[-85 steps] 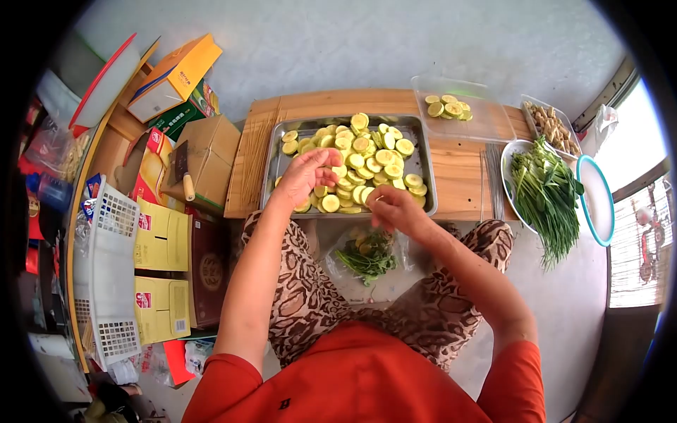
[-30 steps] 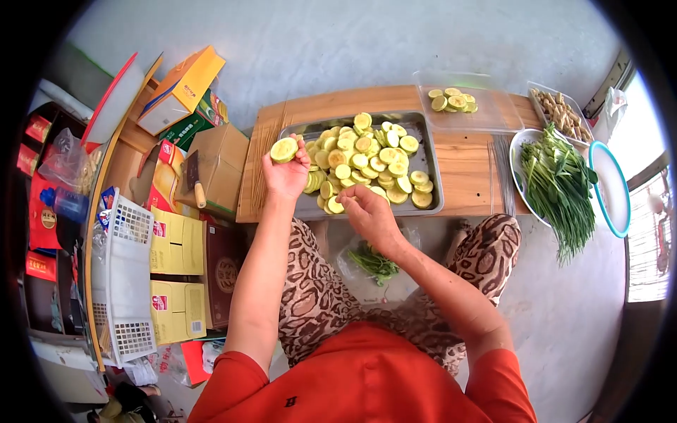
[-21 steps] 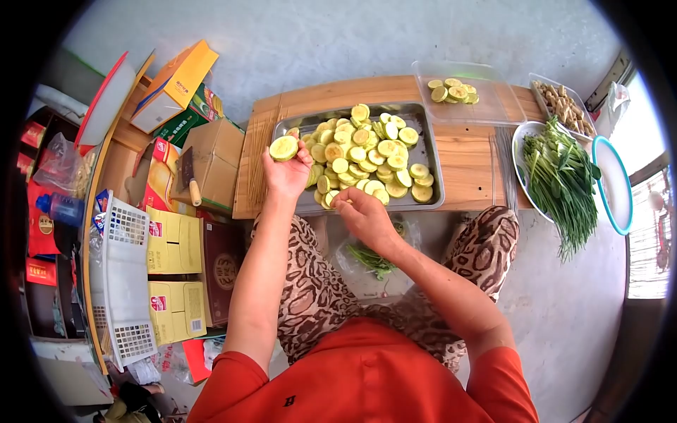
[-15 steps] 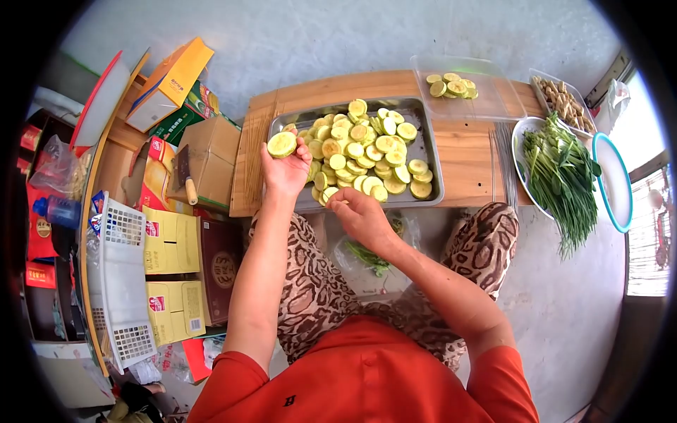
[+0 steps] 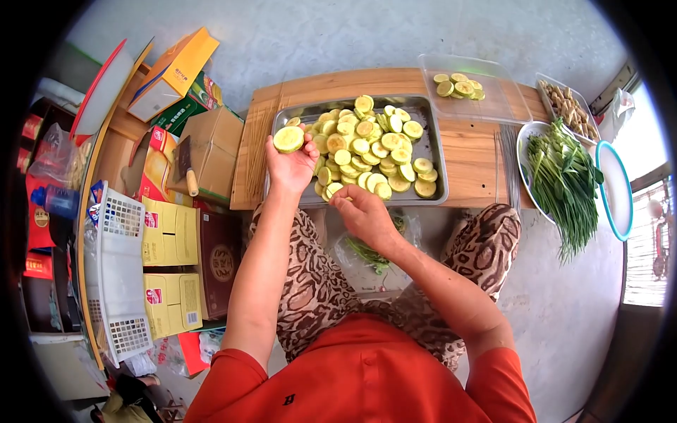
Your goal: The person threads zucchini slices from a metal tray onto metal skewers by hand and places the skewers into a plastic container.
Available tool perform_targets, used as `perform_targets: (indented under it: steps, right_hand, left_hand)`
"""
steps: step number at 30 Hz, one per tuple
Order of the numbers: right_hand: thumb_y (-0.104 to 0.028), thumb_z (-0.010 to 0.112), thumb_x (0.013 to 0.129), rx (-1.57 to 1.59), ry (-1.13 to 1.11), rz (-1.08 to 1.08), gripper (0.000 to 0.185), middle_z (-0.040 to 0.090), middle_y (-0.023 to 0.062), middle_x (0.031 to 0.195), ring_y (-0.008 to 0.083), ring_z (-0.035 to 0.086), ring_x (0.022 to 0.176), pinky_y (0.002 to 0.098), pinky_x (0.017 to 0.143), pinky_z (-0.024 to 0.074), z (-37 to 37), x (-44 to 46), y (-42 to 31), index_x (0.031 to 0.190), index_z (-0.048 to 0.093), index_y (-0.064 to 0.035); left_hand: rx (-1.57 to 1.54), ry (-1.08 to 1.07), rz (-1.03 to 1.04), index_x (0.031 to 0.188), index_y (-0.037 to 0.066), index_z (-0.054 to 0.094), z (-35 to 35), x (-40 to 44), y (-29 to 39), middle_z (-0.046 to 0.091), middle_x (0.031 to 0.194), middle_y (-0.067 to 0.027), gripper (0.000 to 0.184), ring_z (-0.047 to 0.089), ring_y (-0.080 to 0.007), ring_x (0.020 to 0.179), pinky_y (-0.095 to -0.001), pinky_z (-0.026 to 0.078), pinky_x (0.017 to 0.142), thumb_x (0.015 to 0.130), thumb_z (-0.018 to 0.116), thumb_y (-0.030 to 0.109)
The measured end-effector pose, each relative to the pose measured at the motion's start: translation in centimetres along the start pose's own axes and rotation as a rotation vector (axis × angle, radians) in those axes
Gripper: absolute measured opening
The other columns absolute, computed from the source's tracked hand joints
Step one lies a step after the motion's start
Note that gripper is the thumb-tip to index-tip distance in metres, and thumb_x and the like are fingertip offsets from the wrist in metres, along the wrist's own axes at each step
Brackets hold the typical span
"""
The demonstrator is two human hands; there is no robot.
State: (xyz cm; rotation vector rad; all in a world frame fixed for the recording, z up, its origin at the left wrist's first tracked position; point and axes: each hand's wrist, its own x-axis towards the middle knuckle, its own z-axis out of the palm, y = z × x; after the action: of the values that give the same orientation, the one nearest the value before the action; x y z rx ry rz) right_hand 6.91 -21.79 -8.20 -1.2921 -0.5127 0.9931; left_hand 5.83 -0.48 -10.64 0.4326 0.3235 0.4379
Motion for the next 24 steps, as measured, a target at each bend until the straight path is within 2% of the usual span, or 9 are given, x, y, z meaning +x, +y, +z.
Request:
perform_targets:
  steps: [3,4,5,12,24]
  right_hand:
    - [-0.015,0.05,0.093,-0.01,0.008,-0.003,0.011,0.042,-0.0088,0.06,0.0012,0.035,0.049,0.0187,0.043,0.0269,0.1,0.0,0.1,0.092,0.057,-0.0065]
    - [-0.016,0.049,0.095,-0.015,0.016,-0.014,0.013,0.04,-0.0075,0.055,0.002,0.033,0.045,0.0193,0.041,0.0264,0.2,0.1,0.2,0.093,0.057,-0.0057]
    - [-0.017,0.048,0.096,-0.019,0.024,-0.026,0.015,0.039,-0.0061,0.051,0.0028,0.032,0.04,0.0198,0.039,0.026,0.2,0.2,0.3,0.094,0.057,-0.0049]
    - [-0.016,0.047,0.096,0.063,0.009,0.019,0.016,0.04,-0.0051,0.05,0.004,0.031,0.038,0.0203,0.038,0.0241,0.1,0.3,0.2,0.093,0.057,-0.0042]
    - [-0.017,0.047,0.096,0.122,0.015,0.04,0.017,0.038,-0.0046,0.049,0.005,0.03,0.039,0.0213,0.039,0.0249,0.4,0.4,0.2,0.092,0.057,-0.0041]
  left_hand:
    - [-0.006,-0.048,0.005,0.105,0.0,0.056,-0.2,-0.1,0.0,0.055,0.079,-0.0114,0.063,0.048,-0.0217,0.066,-0.0324,0.043,0.061,0.092,0.023,0.052]
    - [-0.007,-0.047,0.006,0.105,0.0,0.056,-0.2,-0.1,0.1,0.055,0.079,-0.0114,0.063,0.048,-0.0217,0.066,-0.0324,0.043,0.061,0.092,0.023,0.052]
    - [-0.001,-0.038,0.01,0.104,0.0,0.056,-0.2,-0.1,0.1,0.055,0.078,-0.0111,0.06,0.049,-0.0215,0.065,-0.0324,0.043,0.06,0.092,0.025,0.049]
    - [0.067,0.003,0.012,0.098,0.002,0.057,0.8,-0.4,-0.1,0.055,0.072,-0.01,0.046,0.048,-0.0204,0.059,-0.0315,0.041,0.056,0.085,0.035,0.04]
    - [0.17,-0.056,0.054,0.094,0.003,0.056,0.9,-0.5,-0.9,0.054,0.071,-0.0095,0.05,0.047,-0.0198,0.056,-0.0318,0.039,0.054,0.085,0.031,0.046]
